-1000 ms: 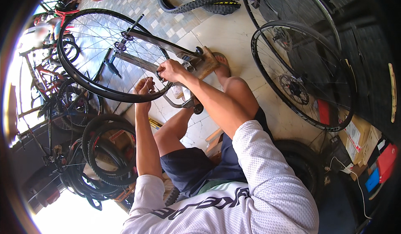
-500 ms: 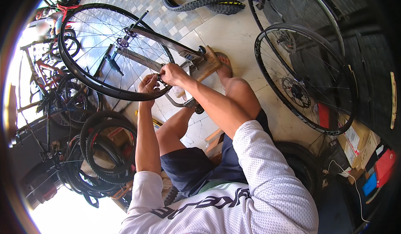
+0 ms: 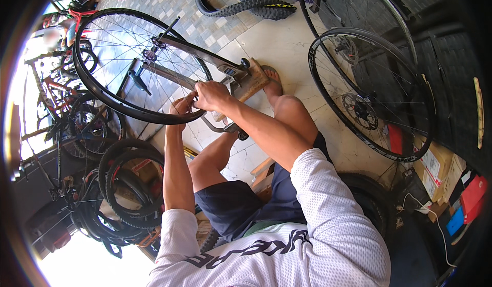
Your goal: The person sits on a stool and uses a spoke wrench to adjust the tension of spokes on a bicycle wheel mounted in a truing stand. They rotate the wheel and make small adjustments to the spokes to align the rim.
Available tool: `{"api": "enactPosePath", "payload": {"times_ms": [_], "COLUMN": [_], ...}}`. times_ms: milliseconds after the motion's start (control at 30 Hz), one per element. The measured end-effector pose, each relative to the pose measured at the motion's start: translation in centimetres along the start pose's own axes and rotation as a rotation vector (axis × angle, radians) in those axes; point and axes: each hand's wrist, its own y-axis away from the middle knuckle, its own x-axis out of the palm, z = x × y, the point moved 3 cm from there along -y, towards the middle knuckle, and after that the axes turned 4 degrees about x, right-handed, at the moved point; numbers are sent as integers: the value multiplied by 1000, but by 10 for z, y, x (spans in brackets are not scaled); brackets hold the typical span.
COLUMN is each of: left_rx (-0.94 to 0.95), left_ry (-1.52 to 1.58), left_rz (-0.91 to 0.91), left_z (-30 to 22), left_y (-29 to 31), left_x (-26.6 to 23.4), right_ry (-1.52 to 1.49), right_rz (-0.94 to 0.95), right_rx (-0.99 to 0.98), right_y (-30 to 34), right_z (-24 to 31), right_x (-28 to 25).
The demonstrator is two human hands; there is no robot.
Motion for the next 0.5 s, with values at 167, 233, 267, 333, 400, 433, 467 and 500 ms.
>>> {"api": "enactPosePath", "payload": {"times_ms": [167,233,267,333,400,433,467,500], "left_rx": [604,646,630,452,184,76,5,-65], "left_ry": [-816,-943,-971,-886,-614,-458,-274,-95], "left_rz": [-62,-79,-79,-126,-177,-198,-198,-208], "left_z": [-38,-41,-41,-30,-19,-23,-26,-30], "left_y": [13,16,15,10,3,4,10,18], "left_x": [22,24,24,11,0,4,8,7], "right_ry": [21,39,57,89,123,118,112,102], "right_rz": [-94,-73,-60,-36,-21,-22,-22,-22], "right_rx": [74,83,77,47,18,16,14,0], "right_y": [-2,-2,-2,-4,-6,-7,-7,-9], "right_z": [-4,-3,-3,2,3,-1,-5,-7], "right_x": [-5,-5,-5,-2,1,1,3,7]}}
